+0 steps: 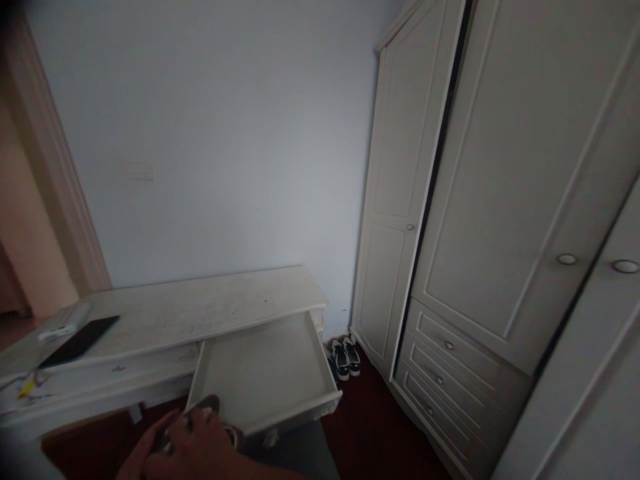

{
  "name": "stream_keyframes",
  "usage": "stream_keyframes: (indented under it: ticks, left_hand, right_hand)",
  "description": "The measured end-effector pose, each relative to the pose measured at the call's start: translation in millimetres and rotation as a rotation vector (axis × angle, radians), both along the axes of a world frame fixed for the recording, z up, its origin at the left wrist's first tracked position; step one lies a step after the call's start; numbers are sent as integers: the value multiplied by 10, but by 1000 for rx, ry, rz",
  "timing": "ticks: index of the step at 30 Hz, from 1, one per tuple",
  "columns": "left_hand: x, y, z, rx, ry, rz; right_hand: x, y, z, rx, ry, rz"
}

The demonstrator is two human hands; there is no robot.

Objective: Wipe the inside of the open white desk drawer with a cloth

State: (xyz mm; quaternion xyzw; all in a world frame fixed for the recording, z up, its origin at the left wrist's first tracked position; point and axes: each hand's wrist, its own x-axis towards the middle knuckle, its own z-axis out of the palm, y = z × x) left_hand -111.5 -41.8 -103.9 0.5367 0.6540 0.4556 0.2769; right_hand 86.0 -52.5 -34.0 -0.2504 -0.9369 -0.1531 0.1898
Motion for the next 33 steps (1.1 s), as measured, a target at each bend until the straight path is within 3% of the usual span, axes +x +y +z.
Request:
stream_keyframes:
  ticks: [3, 6, 10, 13, 16, 19, 22, 26, 29, 33]
  left_hand:
    - [91, -154, 148, 25, -80, -50]
    - [229, -267, 317, 19, 99, -113]
    - [538, -265, 508, 61, 455, -316]
    - [837, -159, 602, 4, 657, -455]
    - [1063, -37, 647, -91, 761, -528]
    - [1149, 27, 670, -175, 765, -588]
    - [1145, 17, 691, -217, 716, -557]
    - [1125, -21, 685, -173, 656, -507]
    - [1115, -3, 639, -111, 539, -456]
    - [1069, 57, 574, -13, 333, -389]
  right_hand:
    - [36, 41, 15, -11, -31, 52]
    - [351, 111, 18, -65, -37, 111]
    - [1140, 187, 82, -253, -11, 19]
    - [1844, 211, 196, -417, -28, -109]
    - [2451, 204, 289, -521, 7, -266]
    - [2798, 184, 309, -571, 61, -351]
    - [2848, 179, 278, -576, 73, -351]
    - [2637, 195, 223, -529, 56, -343]
    - [2343, 220, 180, -494, 18, -313]
    - [1720, 262, 102, -437, -38, -239]
